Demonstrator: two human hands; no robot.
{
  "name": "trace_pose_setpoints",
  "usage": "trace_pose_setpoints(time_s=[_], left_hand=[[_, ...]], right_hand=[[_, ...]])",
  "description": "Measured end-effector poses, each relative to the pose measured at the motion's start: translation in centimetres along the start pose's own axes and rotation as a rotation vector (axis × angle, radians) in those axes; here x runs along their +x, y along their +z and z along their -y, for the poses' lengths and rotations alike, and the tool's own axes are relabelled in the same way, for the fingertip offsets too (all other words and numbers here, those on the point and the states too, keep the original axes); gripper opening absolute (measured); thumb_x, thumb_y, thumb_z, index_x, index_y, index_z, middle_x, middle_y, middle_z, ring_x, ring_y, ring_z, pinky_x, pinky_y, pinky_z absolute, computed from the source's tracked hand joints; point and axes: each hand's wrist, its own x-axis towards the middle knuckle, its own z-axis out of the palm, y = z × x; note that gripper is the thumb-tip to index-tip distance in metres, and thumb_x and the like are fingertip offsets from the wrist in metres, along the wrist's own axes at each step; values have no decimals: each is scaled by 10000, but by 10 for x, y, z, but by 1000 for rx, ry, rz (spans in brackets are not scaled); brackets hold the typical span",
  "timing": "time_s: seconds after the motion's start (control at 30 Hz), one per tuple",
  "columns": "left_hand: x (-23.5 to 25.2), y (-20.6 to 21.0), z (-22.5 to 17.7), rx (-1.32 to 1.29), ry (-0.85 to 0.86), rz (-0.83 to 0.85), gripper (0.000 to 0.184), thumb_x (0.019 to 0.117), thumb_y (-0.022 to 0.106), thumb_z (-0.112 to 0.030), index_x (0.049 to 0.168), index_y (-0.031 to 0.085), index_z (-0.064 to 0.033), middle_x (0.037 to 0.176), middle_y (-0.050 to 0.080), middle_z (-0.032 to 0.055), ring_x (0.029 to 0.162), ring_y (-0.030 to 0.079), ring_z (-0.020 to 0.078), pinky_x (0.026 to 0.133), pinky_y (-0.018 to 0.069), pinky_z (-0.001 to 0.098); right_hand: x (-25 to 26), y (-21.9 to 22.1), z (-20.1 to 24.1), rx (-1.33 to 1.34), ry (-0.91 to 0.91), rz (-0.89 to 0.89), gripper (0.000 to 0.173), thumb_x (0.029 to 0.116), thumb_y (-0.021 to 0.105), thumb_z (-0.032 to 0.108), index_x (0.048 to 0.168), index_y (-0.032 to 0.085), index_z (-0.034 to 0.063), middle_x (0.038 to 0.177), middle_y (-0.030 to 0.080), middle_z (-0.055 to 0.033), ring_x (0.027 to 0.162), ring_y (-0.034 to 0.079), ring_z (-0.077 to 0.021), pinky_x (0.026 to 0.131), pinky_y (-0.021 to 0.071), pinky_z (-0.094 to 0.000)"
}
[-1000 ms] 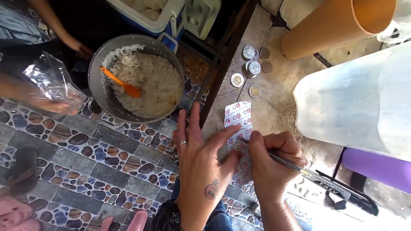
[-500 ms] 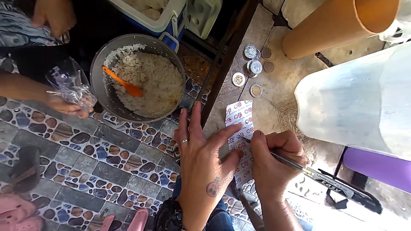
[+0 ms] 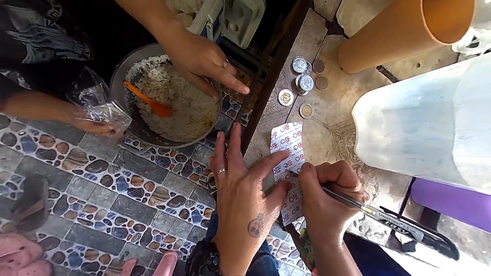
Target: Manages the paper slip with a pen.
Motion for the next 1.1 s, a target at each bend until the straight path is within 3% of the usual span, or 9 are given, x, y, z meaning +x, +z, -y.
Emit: trace_pose_setpoints(time_s=[0.17,0.27,0.5,0.63,0.93,1.03,1.1], left_hand=[[0,0,0,-7,3,-6,394,775,798,-522,1161,721,-515,1702,185,77,1555,77,431,1131,240,683],[0,1,0,-13,-2,-8,394,768,800,-516,1154,723,-516,1704,180,63,1556,83,418,1117,276,662],[0,0,-1,-27,-18,-4,393,763,813,-506,1147,729,-516,1711,158,46,1564,67,399,1146,253,656],[-1,0,-2,-24,-30,-5,401,757,817,-518,1148,726,-522,1709,162,43,1559,77,404,1122,301,639],[-1,0,-1,-19,-40,14,415,746,817,-518,1148,715,-541,1706,165,87,1558,41,432,1133,252,667],[-1,-3,1,0,-7,47,463,741,821,-539,1188,703,-539,1713,113,121,1563,-6,437,1154,171,719],[-1,-3,1,10,-4,61,491,732,824,-543,1205,694,-545,1712,102,135,1561,-17,444,1153,168,727]], right_hand=[[0,-1,1,-22,4,17,281,829,691,57,677,512,211,578,522,112,486,500,28,432,427,-122],[0,-2,0,-44,-2,15,280,826,687,62,668,512,213,579,531,116,488,506,31,429,423,-122],[0,-2,0,-17,-3,13,272,834,684,52,681,521,207,587,532,108,490,506,24,432,429,-128],[0,-2,0,-47,-8,19,285,846,679,73,675,498,212,572,510,112,476,487,28,418,411,-126],[3,-5,3,15,30,12,295,856,683,61,687,496,214,568,492,100,465,470,14,416,409,-130],[-1,-8,5,7,61,30,288,844,687,56,682,505,209,555,492,97,460,473,12,415,406,-133],[-4,-10,2,10,52,35,282,837,689,54,679,512,205,547,499,97,453,479,12,412,411,-132]])
